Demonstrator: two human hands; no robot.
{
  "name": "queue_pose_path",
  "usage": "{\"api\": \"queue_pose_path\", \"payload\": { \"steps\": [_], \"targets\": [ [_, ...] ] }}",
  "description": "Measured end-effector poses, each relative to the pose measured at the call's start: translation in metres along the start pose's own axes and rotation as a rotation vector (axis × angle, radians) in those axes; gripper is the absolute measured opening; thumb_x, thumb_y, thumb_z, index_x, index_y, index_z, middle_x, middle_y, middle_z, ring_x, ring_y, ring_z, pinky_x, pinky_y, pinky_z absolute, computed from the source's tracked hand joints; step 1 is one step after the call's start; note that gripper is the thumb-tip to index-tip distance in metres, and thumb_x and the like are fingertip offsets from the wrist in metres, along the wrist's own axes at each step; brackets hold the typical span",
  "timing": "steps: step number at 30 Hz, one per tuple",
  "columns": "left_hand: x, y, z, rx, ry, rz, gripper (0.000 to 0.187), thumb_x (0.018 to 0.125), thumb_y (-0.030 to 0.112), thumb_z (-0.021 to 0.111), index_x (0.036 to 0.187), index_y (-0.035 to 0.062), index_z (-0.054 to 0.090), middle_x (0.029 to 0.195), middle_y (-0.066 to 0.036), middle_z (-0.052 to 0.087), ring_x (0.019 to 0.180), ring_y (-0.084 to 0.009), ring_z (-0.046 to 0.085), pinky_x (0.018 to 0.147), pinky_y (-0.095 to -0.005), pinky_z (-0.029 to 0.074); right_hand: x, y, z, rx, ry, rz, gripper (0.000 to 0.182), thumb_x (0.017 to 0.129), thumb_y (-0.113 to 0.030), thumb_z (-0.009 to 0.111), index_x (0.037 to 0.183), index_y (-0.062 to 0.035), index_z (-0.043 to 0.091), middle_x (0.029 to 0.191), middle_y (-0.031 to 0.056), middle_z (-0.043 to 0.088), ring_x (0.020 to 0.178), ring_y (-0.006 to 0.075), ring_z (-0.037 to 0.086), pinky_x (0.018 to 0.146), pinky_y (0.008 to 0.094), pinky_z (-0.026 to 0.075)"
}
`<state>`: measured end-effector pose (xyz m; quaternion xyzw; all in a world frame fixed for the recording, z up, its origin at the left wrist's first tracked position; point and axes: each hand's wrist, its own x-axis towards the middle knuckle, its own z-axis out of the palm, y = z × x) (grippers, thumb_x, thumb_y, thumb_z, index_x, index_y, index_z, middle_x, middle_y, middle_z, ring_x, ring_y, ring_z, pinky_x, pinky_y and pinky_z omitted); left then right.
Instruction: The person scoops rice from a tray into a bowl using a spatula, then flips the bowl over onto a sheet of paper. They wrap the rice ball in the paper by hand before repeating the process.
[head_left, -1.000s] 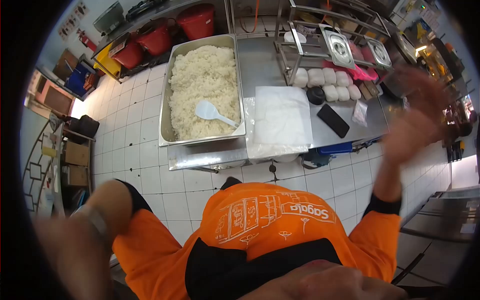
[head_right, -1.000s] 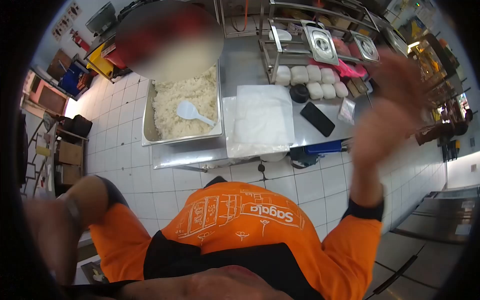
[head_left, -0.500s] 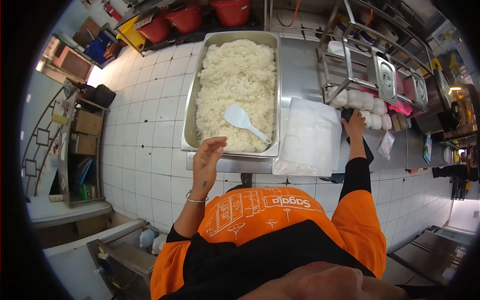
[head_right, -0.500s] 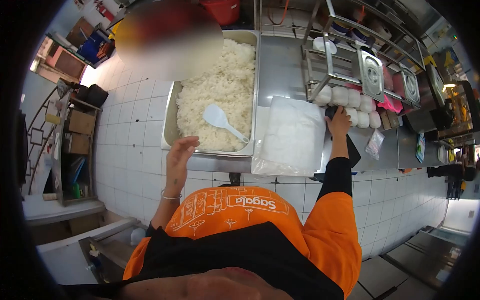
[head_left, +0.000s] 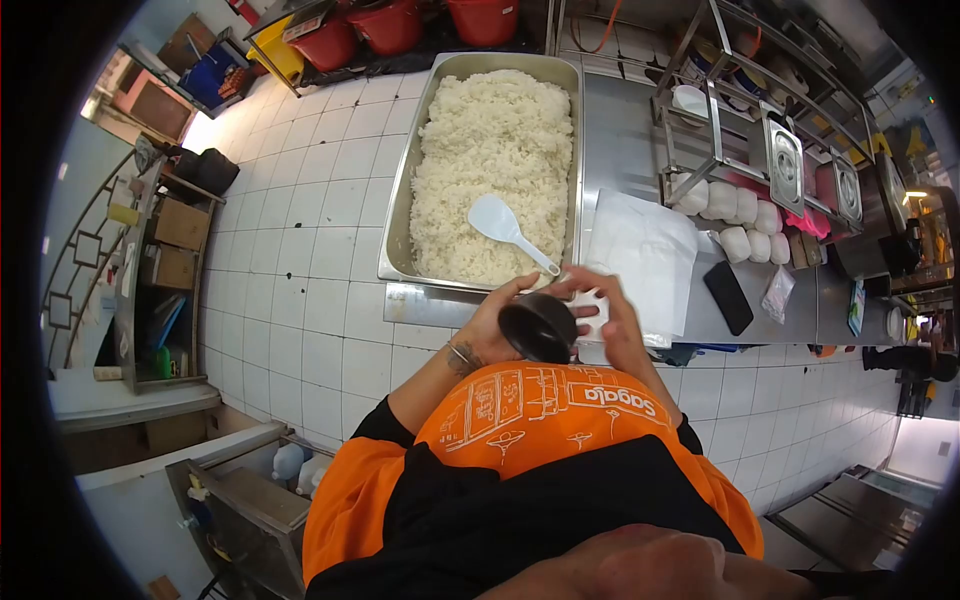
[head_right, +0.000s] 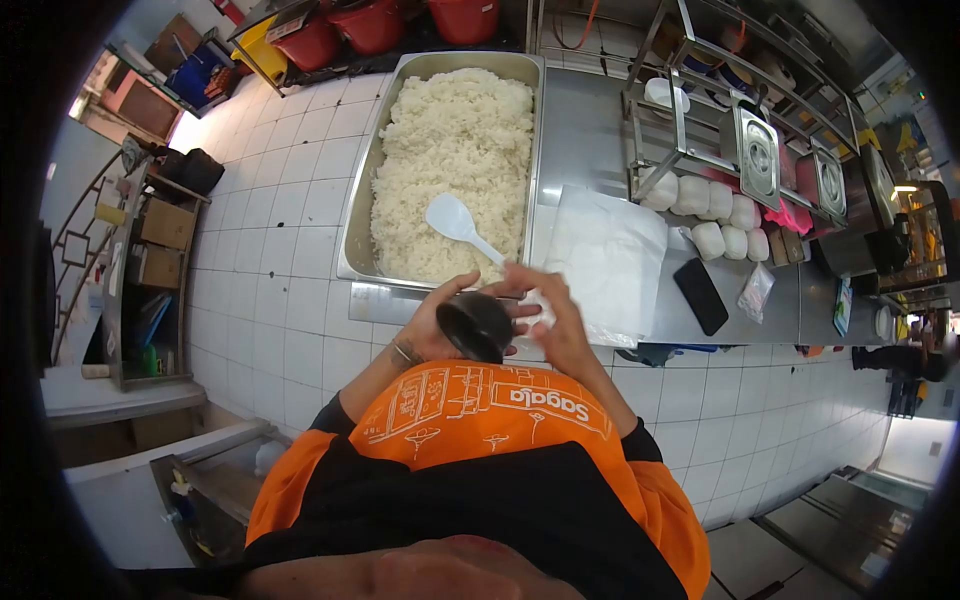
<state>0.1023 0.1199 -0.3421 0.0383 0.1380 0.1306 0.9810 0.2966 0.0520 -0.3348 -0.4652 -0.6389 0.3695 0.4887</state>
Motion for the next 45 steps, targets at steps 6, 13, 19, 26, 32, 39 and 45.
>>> {"api": "queue_pose_path", "payload": {
  "steps": [6,13,19,26,32,39,45],
  "targets": [
    [-0.026,-0.013,-0.019,-0.086,0.014,0.132,0.065,0.093,0.044,0.034,0.144,0.0038,0.035,0.133,-0.023,0.051,0.117,-0.0388,0.054,0.093,-0.0577,0.047,-0.015,0.176,-0.039,-0.813,0.311,0.455,0.057,0.092,-0.041,0.057,0.139,-0.0117,0.044,0.148,0.0152,0.038,0.135,0.0389,0.032,0.109,0.0551,0.025],
    [-0.1,0.035,-0.031,-0.083,0.133,0.579,0.065,0.09,0.038,0.029,0.145,0.0036,0.032,0.144,-0.025,0.038,0.13,-0.0432,0.042,0.099,-0.0609,0.042,-0.013,0.153,-0.008,-1.026,0.091,0.479,0.058,0.088,-0.032,0.062,0.139,-0.011,0.044,0.147,0.0131,0.038,0.137,0.0326,0.032,0.109,0.0604,0.022],
    [-0.141,0.102,-0.05,0.087,0.448,0.943,0.053,0.099,0.042,0.031,0.134,0.0036,0.044,0.133,-0.019,0.051,0.125,-0.0338,0.05,0.101,-0.0496,0.045,0.08,0.053,0.033,-1.156,0.033,0.192,0.026,0.08,-0.023,0.068,0.101,-0.0082,0.064,0.098,0.0097,0.056,0.097,0.0273,0.052,0.083,0.0407,0.038],
    [-0.129,0.157,-0.102,0.285,0.594,1.173,0.058,0.099,0.055,0.035,0.128,0.0071,0.052,0.127,-0.006,0.057,0.12,-0.0171,0.052,0.106,-0.0344,0.036,0.111,0.079,0.079,-1.369,-0.246,0.102,0.016,0.075,-0.023,0.071,0.076,-0.0088,0.065,0.089,0.0073,0.056,0.095,0.0248,0.053,0.082,0.0381,0.039],
    [-0.098,0.156,-0.107,0.35,0.548,1.11,0.059,0.101,0.051,0.03,0.131,0.0036,0.047,0.126,-0.01,0.055,0.119,-0.0201,0.05,0.104,-0.0354,0.038,0.139,0.03,0.057,-0.769,-0.337,0.701,0.034,0.083,-0.01,0.063,0.112,-0.0064,0.045,0.094,0.0269,0.064,0.088,0.0466,0.062,0.076,0.052,0.047],
    [-0.092,0.165,-0.106,0.942,0.581,1.126,0.06,0.102,0.049,0.031,0.135,0.0002,0.035,0.128,-0.014,0.046,0.119,-0.0198,0.048,0.101,-0.0317,0.041,0.205,0.048,0.035,-0.998,-0.461,0.712,0.045,0.095,-0.044,0.045,0.093,-0.006,0.069,0.087,0.0168,0.068,0.087,0.0371,0.065,0.076,0.0468,0.049],
    [-0.089,0.165,-0.109,0.921,0.566,1.144,0.06,0.102,0.049,0.03,0.136,-0.0004,0.034,0.129,-0.014,0.045,0.119,-0.0197,0.047,0.1,-0.0306,0.039,0.2,0.069,0.127,-1.22,-0.69,0.227,0.033,0.095,-0.035,0.05,0.085,-0.005,0.061,0.064,0.0133,0.064,0.061,0.0342,0.064,0.058,0.0455,0.051]
  ]
}}
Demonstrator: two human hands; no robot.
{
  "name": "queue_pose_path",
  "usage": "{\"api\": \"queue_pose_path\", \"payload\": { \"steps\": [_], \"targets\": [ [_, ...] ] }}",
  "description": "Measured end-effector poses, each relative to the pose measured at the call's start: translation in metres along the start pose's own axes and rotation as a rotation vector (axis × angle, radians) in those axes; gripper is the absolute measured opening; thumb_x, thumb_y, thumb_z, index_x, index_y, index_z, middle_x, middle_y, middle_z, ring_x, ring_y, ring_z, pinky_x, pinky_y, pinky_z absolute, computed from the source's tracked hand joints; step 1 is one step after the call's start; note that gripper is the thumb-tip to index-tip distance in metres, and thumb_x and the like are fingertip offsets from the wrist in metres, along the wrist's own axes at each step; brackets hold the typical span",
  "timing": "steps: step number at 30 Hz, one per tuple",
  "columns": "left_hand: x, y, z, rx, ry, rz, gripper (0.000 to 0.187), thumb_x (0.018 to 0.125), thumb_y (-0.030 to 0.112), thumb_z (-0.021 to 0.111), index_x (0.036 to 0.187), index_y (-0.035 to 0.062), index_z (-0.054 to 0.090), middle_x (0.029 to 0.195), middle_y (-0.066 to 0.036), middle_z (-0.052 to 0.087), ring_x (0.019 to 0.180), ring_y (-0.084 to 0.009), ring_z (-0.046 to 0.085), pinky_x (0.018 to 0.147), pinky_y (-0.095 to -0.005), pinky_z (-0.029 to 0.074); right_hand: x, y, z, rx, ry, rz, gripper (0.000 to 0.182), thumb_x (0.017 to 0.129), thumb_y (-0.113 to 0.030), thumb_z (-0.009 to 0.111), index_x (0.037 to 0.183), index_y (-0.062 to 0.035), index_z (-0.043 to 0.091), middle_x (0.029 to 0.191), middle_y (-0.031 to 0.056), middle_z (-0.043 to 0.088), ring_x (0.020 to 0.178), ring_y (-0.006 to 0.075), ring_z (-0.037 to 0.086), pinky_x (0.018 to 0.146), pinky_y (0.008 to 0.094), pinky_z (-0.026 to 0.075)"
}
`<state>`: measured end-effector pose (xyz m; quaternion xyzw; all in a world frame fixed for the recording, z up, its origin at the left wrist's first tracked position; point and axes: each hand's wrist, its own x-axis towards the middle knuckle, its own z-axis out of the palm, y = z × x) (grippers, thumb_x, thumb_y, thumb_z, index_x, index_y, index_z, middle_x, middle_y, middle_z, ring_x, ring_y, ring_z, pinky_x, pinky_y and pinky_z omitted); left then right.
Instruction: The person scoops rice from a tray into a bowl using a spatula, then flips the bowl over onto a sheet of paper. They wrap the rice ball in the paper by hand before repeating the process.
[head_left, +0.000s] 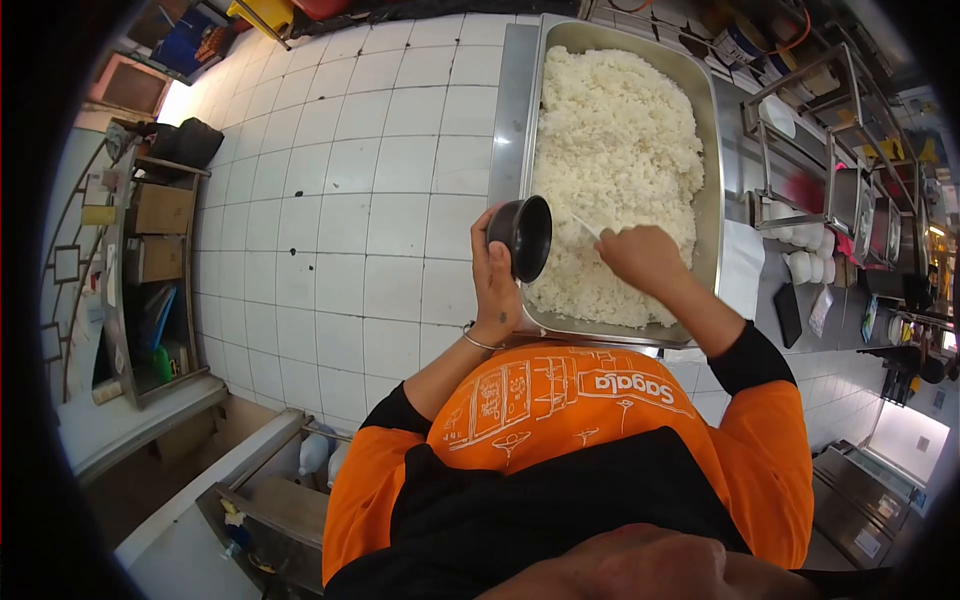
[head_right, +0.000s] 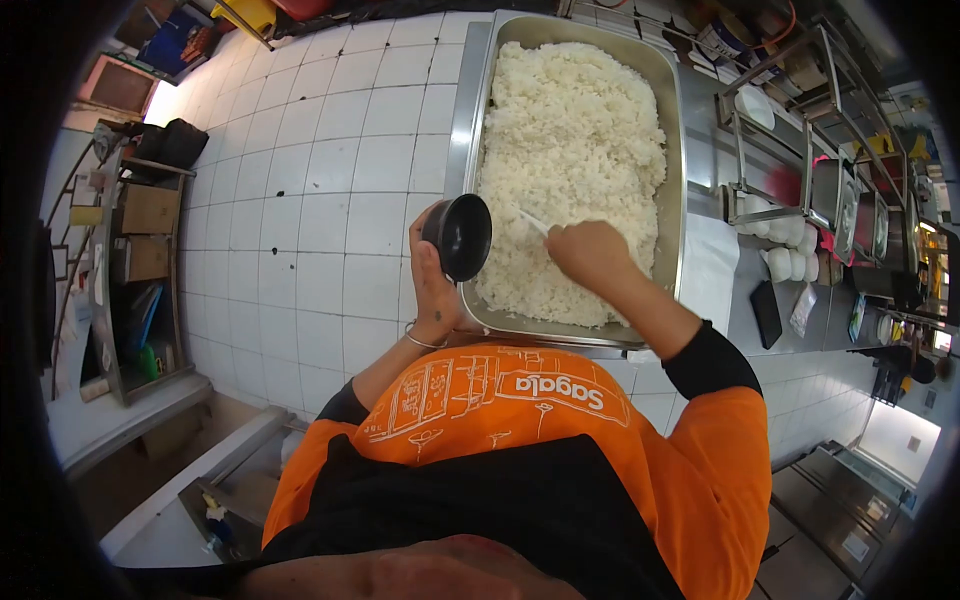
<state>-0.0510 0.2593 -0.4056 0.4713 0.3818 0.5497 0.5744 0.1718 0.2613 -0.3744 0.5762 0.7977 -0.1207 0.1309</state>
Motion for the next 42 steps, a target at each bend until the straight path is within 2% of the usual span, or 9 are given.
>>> {"api": "queue_pose_path", "payload": {
  "steps": [6,7,11,14,18,21,24,31,42],
  "targets": [
    [0.003,0.009,0.003,0.017,0.001,-0.007,0.061,0.101,0.051,0.032,0.136,0.0005,0.034,0.128,-0.013,0.045,0.119,-0.0191,0.047,0.1,-0.0298,0.039,-0.056,-0.035,0.02,0.101,-0.069,-0.127,0.031,0.095,-0.037,0.051,0.086,-0.0076,0.057,0.058,0.0128,0.06,0.051,0.0332,0.062,0.047,0.045,0.048],
    [0.003,0.01,0.004,0.016,0.003,-0.008,0.061,0.101,0.051,0.032,0.136,0.0005,0.034,0.128,-0.013,0.045,0.119,-0.0191,0.047,0.1,-0.0298,0.039,-0.054,-0.033,0.003,0.122,-0.164,-0.052,0.03,0.093,-0.035,0.054,0.086,-0.0066,0.061,0.063,0.0129,0.063,0.061,0.0318,0.066,0.056,0.0451,0.051],
    [0.0,0.011,0.004,-0.012,0.054,-0.067,0.061,0.102,0.051,0.023,0.135,0.0019,0.036,0.126,-0.012,0.046,0.117,-0.0192,0.048,0.1,-0.031,0.04,-0.042,-0.017,-0.056,0.2,-0.205,0.146,0.042,0.097,-0.046,0.046,0.09,-0.0083,0.064,0.069,0.0145,0.065,0.071,0.0351,0.066,0.062,0.0477,0.05],
    [-0.002,0.009,0.0,-0.037,0.053,-0.077,0.063,0.101,0.053,0.027,0.137,0.0019,0.034,0.128,-0.013,0.045,0.119,-0.0195,0.047,0.101,-0.031,0.04,-0.041,-0.015,-0.034,0.582,-0.35,-0.027,0.047,0.095,-0.049,0.047,0.085,-0.0066,0.064,0.069,0.0179,0.063,0.072,0.0372,0.063,0.064,0.048,0.048],
    [-0.004,0.01,-0.004,-0.068,0.013,-0.089,0.069,0.098,0.058,0.031,0.138,0.0017,0.031,0.131,-0.014,0.042,0.121,-0.0205,0.046,0.103,-0.0317,0.04,-0.044,-0.016,0.001,0.286,-0.183,0.241,0.053,0.091,-0.055,0.051,0.079,-0.0059,0.066,0.069,0.0165,0.064,0.072,0.0353,0.064,0.065,0.047,0.049],
    [-0.01,0.012,-0.005,-0.121,0.007,-0.125,0.071,0.097,0.06,0.032,0.138,0.0017,0.031,0.132,-0.014,0.041,0.121,-0.0208,0.045,0.103,-0.0319,0.039,-0.066,-0.008,-0.057,0.144,-0.199,0.362,0.056,0.091,-0.057,0.049,0.08,-0.0059,0.069,0.074,0.0156,0.068,0.076,0.0334,0.067,0.069,0.0442,0.052],
    [-0.012,0.006,-0.006,-0.04,-0.014,-0.054,0.071,0.098,0.059,0.031,0.139,0.0012,0.03,0.133,-0.014,0.04,0.122,-0.0208,0.045,0.103,-0.0316,0.038,-0.079,-0.002,-0.046,0.018,-0.23,0.451,0.058,0.091,-0.058,0.049,0.074,-0.0057,0.068,0.071,0.0141,0.068,0.073,0.032,0.068,0.065,0.0425,0.053],
    [-0.012,0.004,-0.004,-0.023,-0.051,0.014,0.073,0.097,0.06,0.035,0.139,0.0003,0.029,0.13,-0.014,0.043,0.12,-0.0195,0.045,0.101,-0.0309,0.039,-0.044,-0.062,0.021,0.132,-0.032,0.175,0.05,0.09,-0.052,0.054,0.074,-0.0071,0.067,0.064,0.0133,0.065,0.062,0.0314,0.066,0.057,0.0428,0.051],
    [-0.011,0.0,-0.004,0.255,-0.091,0.131,0.076,0.096,0.06,0.036,0.14,-0.001,0.029,0.127,-0.016,0.044,0.114,-0.0199,0.049,0.096,-0.0295,0.043,-0.018,-0.02,0.044,0.384,0.1,0.099,0.038,0.079,-0.049,0.065,0.076,-0.0127,0.074,0.054,0.011,0.06,0.056,0.0305,0.062,0.055,0.0405,0.05]
  ]
}}
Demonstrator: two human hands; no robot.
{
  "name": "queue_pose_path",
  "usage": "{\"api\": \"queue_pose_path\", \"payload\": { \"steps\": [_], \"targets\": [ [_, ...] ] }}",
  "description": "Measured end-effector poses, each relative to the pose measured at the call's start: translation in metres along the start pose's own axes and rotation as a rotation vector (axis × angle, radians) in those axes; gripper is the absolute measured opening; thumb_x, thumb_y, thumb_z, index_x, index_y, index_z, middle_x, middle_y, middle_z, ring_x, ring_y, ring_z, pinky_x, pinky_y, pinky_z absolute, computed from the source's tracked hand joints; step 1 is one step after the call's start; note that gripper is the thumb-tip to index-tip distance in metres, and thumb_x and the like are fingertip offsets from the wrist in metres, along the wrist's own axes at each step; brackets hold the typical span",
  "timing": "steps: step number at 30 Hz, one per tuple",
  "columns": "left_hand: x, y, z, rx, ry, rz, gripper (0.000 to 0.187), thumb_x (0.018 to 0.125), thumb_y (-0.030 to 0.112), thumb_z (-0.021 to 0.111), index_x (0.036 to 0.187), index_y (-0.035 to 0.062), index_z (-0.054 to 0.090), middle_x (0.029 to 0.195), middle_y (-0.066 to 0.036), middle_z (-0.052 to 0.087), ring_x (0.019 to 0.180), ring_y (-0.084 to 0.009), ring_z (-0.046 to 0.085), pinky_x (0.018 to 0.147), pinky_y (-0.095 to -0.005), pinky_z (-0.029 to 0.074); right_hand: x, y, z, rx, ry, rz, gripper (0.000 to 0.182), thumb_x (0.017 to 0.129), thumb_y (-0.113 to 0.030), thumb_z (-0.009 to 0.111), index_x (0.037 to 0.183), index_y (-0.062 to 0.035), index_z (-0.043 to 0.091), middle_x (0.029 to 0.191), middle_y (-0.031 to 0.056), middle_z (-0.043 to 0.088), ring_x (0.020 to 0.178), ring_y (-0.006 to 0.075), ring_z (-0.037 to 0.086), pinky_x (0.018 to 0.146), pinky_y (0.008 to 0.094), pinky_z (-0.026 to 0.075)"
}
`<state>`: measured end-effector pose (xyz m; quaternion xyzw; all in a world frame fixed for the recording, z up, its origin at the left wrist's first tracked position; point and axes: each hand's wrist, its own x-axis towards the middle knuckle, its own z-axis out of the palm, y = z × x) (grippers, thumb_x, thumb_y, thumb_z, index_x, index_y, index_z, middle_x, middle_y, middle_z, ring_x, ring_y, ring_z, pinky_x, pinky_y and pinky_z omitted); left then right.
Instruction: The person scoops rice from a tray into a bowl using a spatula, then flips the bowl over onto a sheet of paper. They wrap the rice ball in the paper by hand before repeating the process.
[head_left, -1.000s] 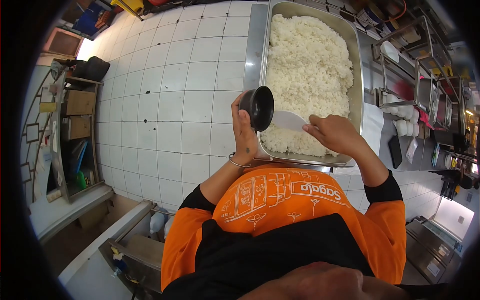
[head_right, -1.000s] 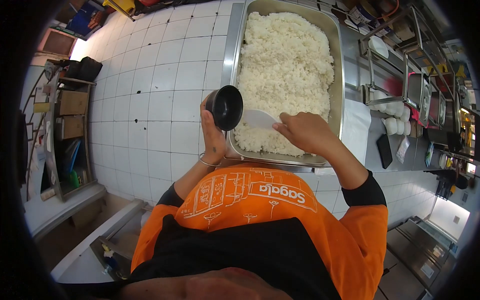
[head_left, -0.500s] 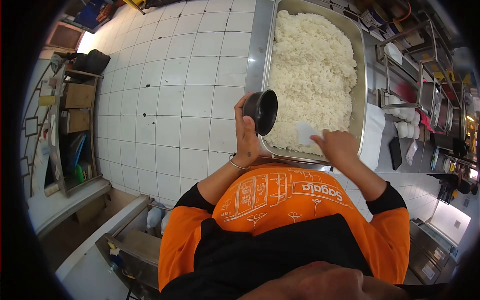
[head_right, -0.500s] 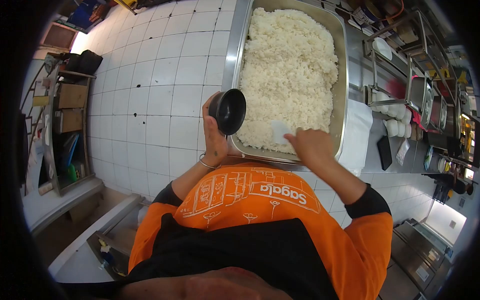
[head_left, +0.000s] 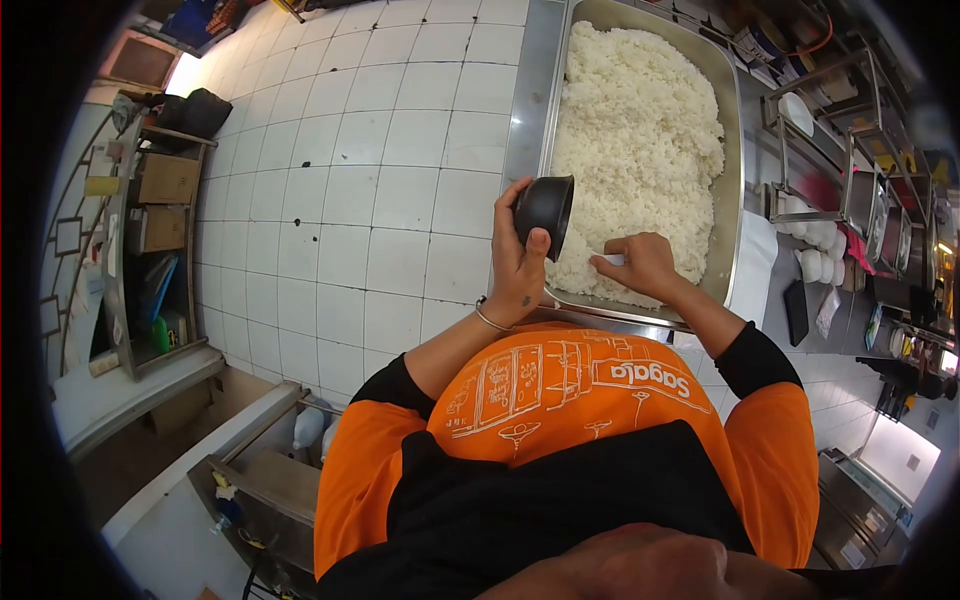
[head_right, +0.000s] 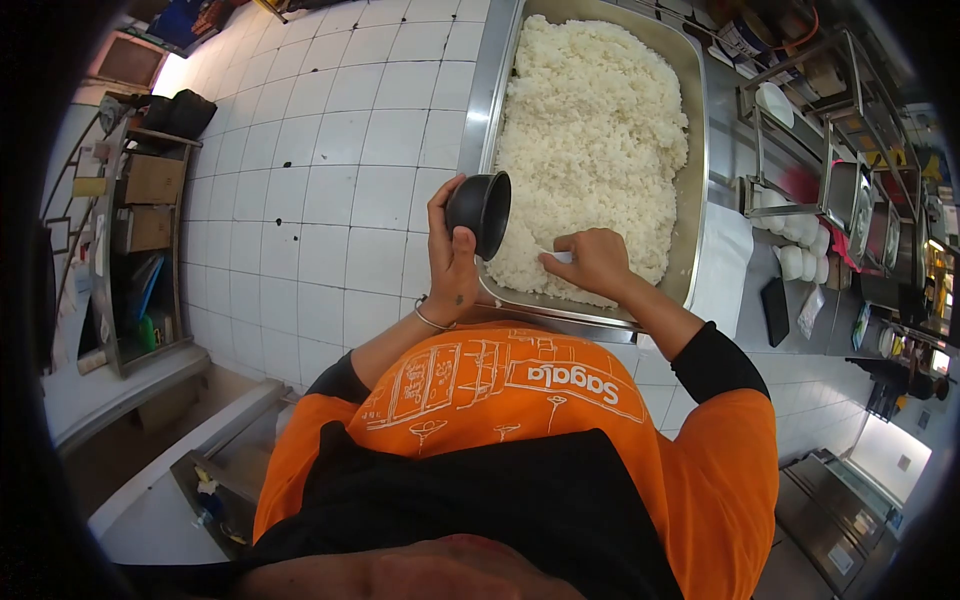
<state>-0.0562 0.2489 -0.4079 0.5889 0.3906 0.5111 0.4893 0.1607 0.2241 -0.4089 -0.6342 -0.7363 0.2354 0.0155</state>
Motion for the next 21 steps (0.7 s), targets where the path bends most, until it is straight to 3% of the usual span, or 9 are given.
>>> {"api": "queue_pose_path", "payload": {
  "steps": [3,13,15,19,21],
  "targets": [
    [0.0,0.004,0.004,-0.082,0.065,-0.009,0.079,0.093,0.063,0.042,0.137,-0.0024,0.033,0.121,-0.017,0.048,0.108,-0.021,0.05,0.093,-0.031,0.042,0.001,0.012,-0.002,0.048,-0.011,-0.036,0.037,0.078,-0.049,0.066,0.075,-0.0136,0.073,0.054,0.0105,0.06,0.055,0.03,0.062,0.055,0.04,0.049],
    [0.003,0.001,0.002,-0.095,0.087,0.016,0.078,0.094,0.063,0.041,0.138,-0.0009,0.033,0.123,-0.016,0.047,0.112,-0.0206,0.05,0.096,-0.0303,0.041,0.012,0.026,0.001,0.097,-0.005,-0.144,0.03,0.075,-0.044,0.069,0.073,-0.0139,0.072,0.055,0.0095,0.059,0.055,0.0294,0.06,0.055,0.0381,0.047],
    [0.002,0.012,-0.002,-0.128,0.06,-0.018,0.077,0.095,0.064,0.032,0.141,0.0012,0.03,0.127,-0.014,0.045,0.116,-0.02,0.05,0.096,-0.0302,0.044,0.01,0.034,-0.003,0.136,0.005,-0.144,0.03,0.075,-0.043,0.069,0.074,-0.0137,0.072,0.056,0.01,0.059,0.055,0.0295,0.06,0.055,0.0379,0.048],
    [0.007,0.027,-0.01,-0.126,0.033,-0.016,0.075,0.096,0.063,0.028,0.138,0.0017,0.035,0.126,-0.013,0.047,0.114,-0.0188,0.052,0.096,-0.0304,0.045,0.002,0.04,-0.02,0.278,0.036,-0.081,0.027,0.076,-0.04,0.069,0.076,-0.0131,0.072,0.059,0.0123,0.061,0.056,0.0306,0.061,0.057,0.0379,0.049],
    [0.016,0.042,-0.009,-0.273,0.184,-0.087,0.065,0.099,0.057,0.028,0.132,0.0021,0.041,0.122,-0.011,0.051,0.112,-0.0171,0.054,0.095,-0.0319,0.047,-0.008,0.039,-0.038,0.243,0.09,-0.008,0.028,0.076,-0.04,0.069,0.078,-0.0122,0.072,0.061,0.0131,0.062,0.058,0.031,0.062,0.058,0.0381,0.049]
  ]
}}
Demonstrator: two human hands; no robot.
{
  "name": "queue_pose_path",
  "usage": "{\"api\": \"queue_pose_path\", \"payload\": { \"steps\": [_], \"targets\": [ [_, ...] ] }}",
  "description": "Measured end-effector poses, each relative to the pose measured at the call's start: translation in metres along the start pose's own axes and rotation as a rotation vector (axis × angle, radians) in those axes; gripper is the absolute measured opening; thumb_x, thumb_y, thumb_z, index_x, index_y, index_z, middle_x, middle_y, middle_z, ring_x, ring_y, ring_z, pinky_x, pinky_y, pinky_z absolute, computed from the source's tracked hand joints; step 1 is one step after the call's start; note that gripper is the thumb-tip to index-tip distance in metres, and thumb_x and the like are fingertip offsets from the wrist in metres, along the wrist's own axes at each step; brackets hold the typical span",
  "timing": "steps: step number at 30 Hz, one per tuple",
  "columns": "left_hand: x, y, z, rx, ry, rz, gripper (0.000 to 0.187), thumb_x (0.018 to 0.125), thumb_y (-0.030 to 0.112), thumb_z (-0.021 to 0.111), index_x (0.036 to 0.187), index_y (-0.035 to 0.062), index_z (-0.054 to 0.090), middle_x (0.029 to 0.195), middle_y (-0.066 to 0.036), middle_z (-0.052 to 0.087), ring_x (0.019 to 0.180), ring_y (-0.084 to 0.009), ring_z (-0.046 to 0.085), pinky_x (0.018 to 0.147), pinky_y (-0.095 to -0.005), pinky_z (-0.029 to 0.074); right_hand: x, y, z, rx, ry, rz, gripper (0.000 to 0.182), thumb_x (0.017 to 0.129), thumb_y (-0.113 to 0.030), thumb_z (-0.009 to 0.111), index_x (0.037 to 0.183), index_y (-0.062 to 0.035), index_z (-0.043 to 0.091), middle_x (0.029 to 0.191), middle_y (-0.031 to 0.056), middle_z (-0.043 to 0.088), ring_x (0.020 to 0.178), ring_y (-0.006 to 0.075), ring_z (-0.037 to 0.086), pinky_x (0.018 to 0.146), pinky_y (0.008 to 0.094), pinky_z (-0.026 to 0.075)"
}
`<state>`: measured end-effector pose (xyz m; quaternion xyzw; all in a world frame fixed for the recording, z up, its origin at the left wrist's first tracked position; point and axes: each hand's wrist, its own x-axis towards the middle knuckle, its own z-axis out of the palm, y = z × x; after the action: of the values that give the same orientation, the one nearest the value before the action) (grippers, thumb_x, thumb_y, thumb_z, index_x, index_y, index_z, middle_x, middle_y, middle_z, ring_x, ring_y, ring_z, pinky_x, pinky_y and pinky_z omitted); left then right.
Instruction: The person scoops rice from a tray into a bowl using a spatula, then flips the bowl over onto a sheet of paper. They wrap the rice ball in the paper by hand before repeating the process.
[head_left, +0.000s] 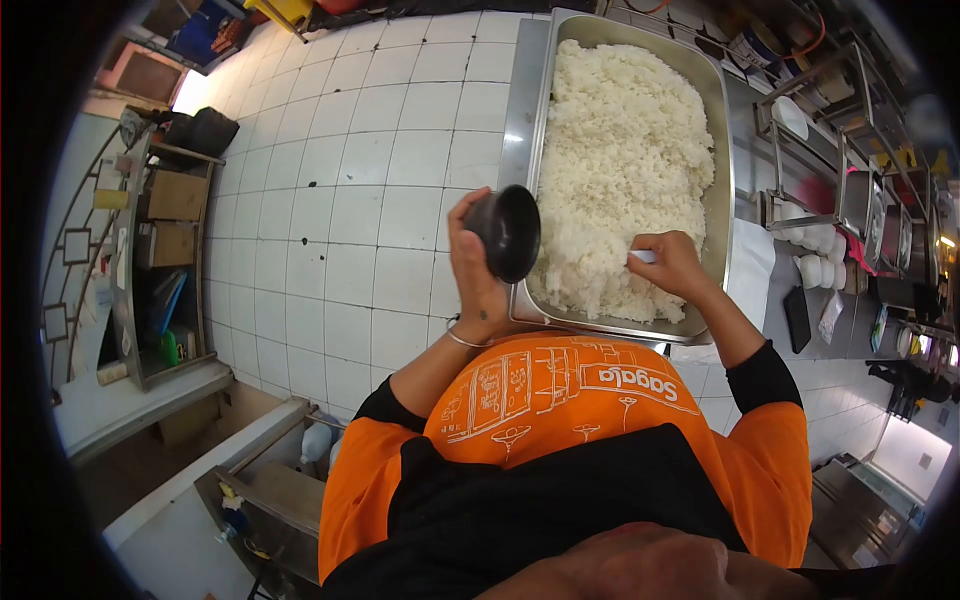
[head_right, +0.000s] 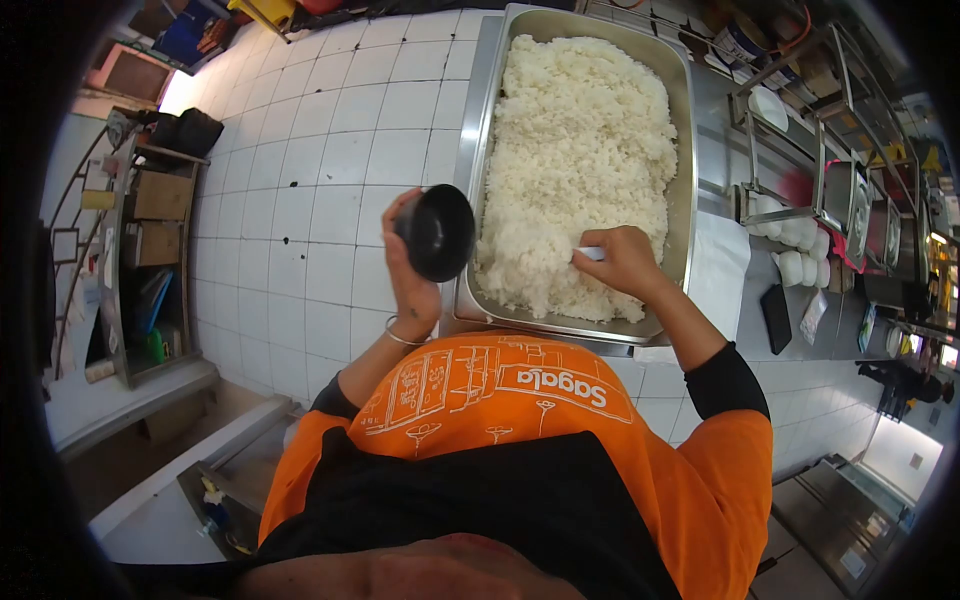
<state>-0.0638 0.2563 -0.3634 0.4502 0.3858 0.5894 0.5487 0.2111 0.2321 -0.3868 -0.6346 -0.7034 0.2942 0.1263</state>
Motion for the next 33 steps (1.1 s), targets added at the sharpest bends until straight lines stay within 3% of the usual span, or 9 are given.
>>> {"api": "queue_pose_path", "payload": {
  "steps": [3,7,10,15,19,22,25,26,33],
  "targets": [
    [0.011,0.003,-0.003,-0.118,-0.109,-0.203,0.054,0.1,0.049,0.032,0.127,0.0038,0.044,0.117,-0.009,0.055,0.11,-0.0162,0.056,0.093,-0.0336,0.048,-0.019,-0.014,-0.031,-0.056,0.149,0.068,0.027,0.081,-0.037,0.067,0.083,-0.0097,0.071,0.063,0.0144,0.063,0.063,0.0324,0.064,0.06,0.04,0.049],
    [0.014,0.008,0.048,-0.167,-0.173,-0.88,0.055,0.097,0.056,0.039,0.127,0.0107,0.046,0.117,-0.008,0.058,0.102,-0.02,0.059,0.085,-0.0392,0.052,-0.043,-0.038,-0.036,-0.128,0.306,0.101,0.021,0.088,-0.025,0.062,0.098,-0.0067,0.066,0.076,0.0158,0.066,0.064,0.0324,0.065,0.061,0.043,0.05],
    [0.023,-0.016,0.079,-0.168,-0.228,-0.994,0.059,0.095,0.062,0.039,0.124,0.0111,0.05,0.113,-0.009,0.061,0.099,-0.0209,0.06,0.079,-0.04,0.053,-0.059,-0.055,-0.004,-0.137,0.348,0.021,0.021,0.09,-0.02,0.061,0.105,-0.0061,0.063,0.083,0.0153,0.066,0.062,0.0306,0.065,0.059,0.0417,0.051],
    [0.032,-0.034,0.088,-0.063,-0.242,-0.994,0.058,0.094,0.061,0.038,0.12,0.0117,0.056,0.102,-0.009,0.065,0.094,-0.0228,0.063,0.074,-0.039,0.052,-0.082,-0.047,-0.007,-0.169,0.213,-0.081,0.026,0.091,-0.021,0.06,0.112,-0.0067,0.061,0.085,0.0127,0.065,0.061,0.0284,0.064,0.054,0.0373,0.05],
    [0.036,-0.036,0.086,-0.14,-0.281,-0.951,0.054,0.094,0.054,0.036,0.123,0.0121,0.055,0.121,-0.01,0.06,0.113,-0.0249,0.058,0.089,-0.0455,0.05,-0.085,-0.014,-0.027,-0.017,0.294,-0.112,0.025,0.094,-0.021,0.057,0.114,-0.0056,0.06,0.084,0.0118,0.064,0.061,0.025,0.063,0.055,0.0368,0.049],
    [0.044,-0.035,0.078,-0.378,-0.304,-0.935,0.058,0.094,0.054,0.029,0.129,0.0134,0.052,0.129,-0.008,0.057,0.116,-0.0277,0.056,0.093,-0.0496,0.048,-0.082,0.004,-0.038,0.748,0.264,0.347,0.032,0.1,-0.034,0.048,0.096,-0.0041,0.058,0.072,0.0,0.052,0.058,0.0092,0.046,0.051,0.0251,0.04],
    [0.048,-0.034,0.065,-0.52,-0.427,-0.99,0.058,0.094,0.054,0.03,0.13,0.0139,0.052,0.129,-0.009,0.057,0.114,-0.0282,0.058,0.093,-0.0493,0.048,-0.077,-0.018,-0.021,1.157,0.227,0.589,0.036,0.1,-0.039,0.046,0.083,-0.0092,0.054,0.059,-0.0042,0.038,0.05,0.0056,0.031,0.046,0.0224,0.027],
    [0.047,-0.036,0.063,-0.522,-0.419,-0.983,0.058,0.094,0.054,0.03,0.13,0.0139,0.052,0.129,-0.009,0.057,0.114,-0.0282,0.058,0.093,-0.0493,0.048,-0.079,-0.009,-0.01,1.205,0.008,0.463,0.038,0.1,-0.041,0.046,0.078,-0.0111,0.052,0.059,-0.0062,0.037,0.05,0.004,0.032,0.046,0.0208,0.026],
    [0.034,-0.023,0.063,-0.051,-0.344,-0.945,0.052,0.091,0.051,0.044,0.109,0.0069,0.064,0.097,-0.008,0.067,0.089,-0.0185,0.065,0.073,-0.033,0.053,-0.072,-0.041,-0.001,0.395,-0.041,0.106,0.048,0.1,-0.046,0.041,0.089,-0.0016,0.056,0.063,0.0158,0.057,0.058,0.0293,0.057,0.056,0.0391,0.044]
  ]
}}
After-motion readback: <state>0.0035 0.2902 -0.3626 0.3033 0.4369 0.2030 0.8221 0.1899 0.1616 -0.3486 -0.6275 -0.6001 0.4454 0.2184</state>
